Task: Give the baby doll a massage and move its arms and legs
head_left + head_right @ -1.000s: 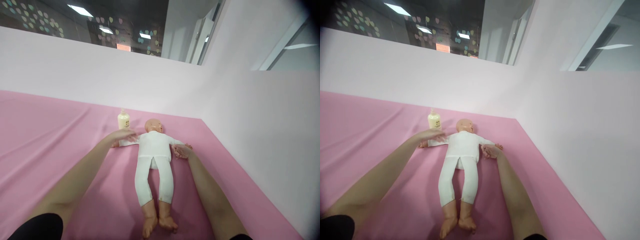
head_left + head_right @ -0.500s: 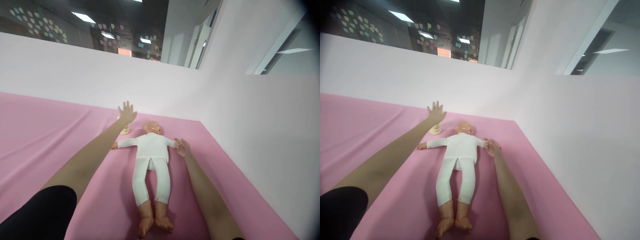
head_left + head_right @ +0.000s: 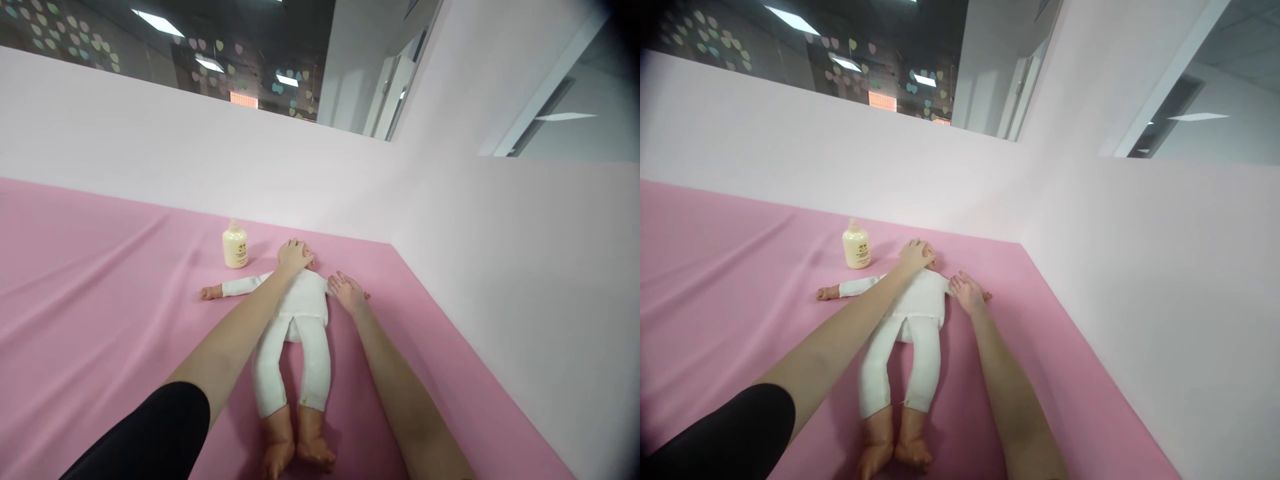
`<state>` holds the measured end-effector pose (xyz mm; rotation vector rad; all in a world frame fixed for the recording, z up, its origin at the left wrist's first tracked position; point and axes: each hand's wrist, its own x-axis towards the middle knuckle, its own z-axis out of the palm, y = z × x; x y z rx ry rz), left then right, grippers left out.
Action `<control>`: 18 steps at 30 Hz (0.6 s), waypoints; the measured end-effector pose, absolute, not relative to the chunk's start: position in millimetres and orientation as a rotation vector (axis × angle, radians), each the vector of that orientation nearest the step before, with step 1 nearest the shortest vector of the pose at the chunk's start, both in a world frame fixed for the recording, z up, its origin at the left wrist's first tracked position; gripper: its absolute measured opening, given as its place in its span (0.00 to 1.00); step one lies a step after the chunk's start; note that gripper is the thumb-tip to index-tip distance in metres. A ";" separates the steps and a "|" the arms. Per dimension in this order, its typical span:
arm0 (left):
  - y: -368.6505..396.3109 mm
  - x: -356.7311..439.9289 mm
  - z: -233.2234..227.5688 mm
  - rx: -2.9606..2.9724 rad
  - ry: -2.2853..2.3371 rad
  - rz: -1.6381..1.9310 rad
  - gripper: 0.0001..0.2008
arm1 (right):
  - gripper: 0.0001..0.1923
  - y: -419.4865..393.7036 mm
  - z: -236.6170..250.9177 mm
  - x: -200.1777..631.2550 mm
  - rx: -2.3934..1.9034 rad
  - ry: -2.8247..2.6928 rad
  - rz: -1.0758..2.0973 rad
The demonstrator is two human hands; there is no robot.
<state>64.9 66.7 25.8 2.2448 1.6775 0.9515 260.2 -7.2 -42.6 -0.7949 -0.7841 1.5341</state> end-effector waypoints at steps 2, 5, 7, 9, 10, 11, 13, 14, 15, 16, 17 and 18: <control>68.2 56.7 17.6 2.226 1.613 1.087 0.23 | 0.28 -4.0 -47.5 252.0 -0.874 -0.811 1.407; 68.8 42.2 2.9 2.146 1.453 1.260 0.24 | 0.32 -2.3 -52.4 234.3 -0.927 -0.885 1.251; 68.7 33.7 -5.9 2.030 1.401 1.330 0.25 | 0.34 -1.5 -50.9 220.8 -0.935 -0.949 1.187; 68.6 27.9 -11.8 1.959 1.362 1.369 0.26 | 0.34 1.6 -43.9 206.6 -0.958 -1.076 1.092; 68.7 26.3 -13.5 1.949 1.339 1.382 0.25 | 0.34 4.7 -38.5 199.4 -0.967 -1.156 1.037; 69.0 25.3 -14.5 1.957 1.313 1.391 0.25 | 0.32 8.9 -32.4 192.2 -0.972 -1.235 0.988; 70.8 24.7 -15.1 1.988 1.268 1.390 0.25 | 0.29 20.5 -19.3 178.7 -0.948 -1.351 0.927; 72.4 24.6 -15.2 2.002 1.255 1.380 0.24 | 0.27 27.3 -13.4 172.6 -0.922 -1.395 0.917; 74.5 24.3 -15.4 2.014 1.247 1.365 0.24 | 0.26 34.4 -8.6 167.4 -0.899 -1.436 0.921; 76.9 23.8 -15.7 2.027 1.235 1.351 0.24 | 0.25 41.3 -5.0 163.0 -0.880 -1.467 0.927; 79.6 23.0 -16.3 2.039 1.214 1.345 0.24 | 0.24 47.8 -3.1 159.6 -0.869 -1.490 0.934; 82.3 21.7 -17.1 2.052 1.181 1.349 0.24 | 0.23 53.6 -2.8 157.2 -0.863 -1.506 0.937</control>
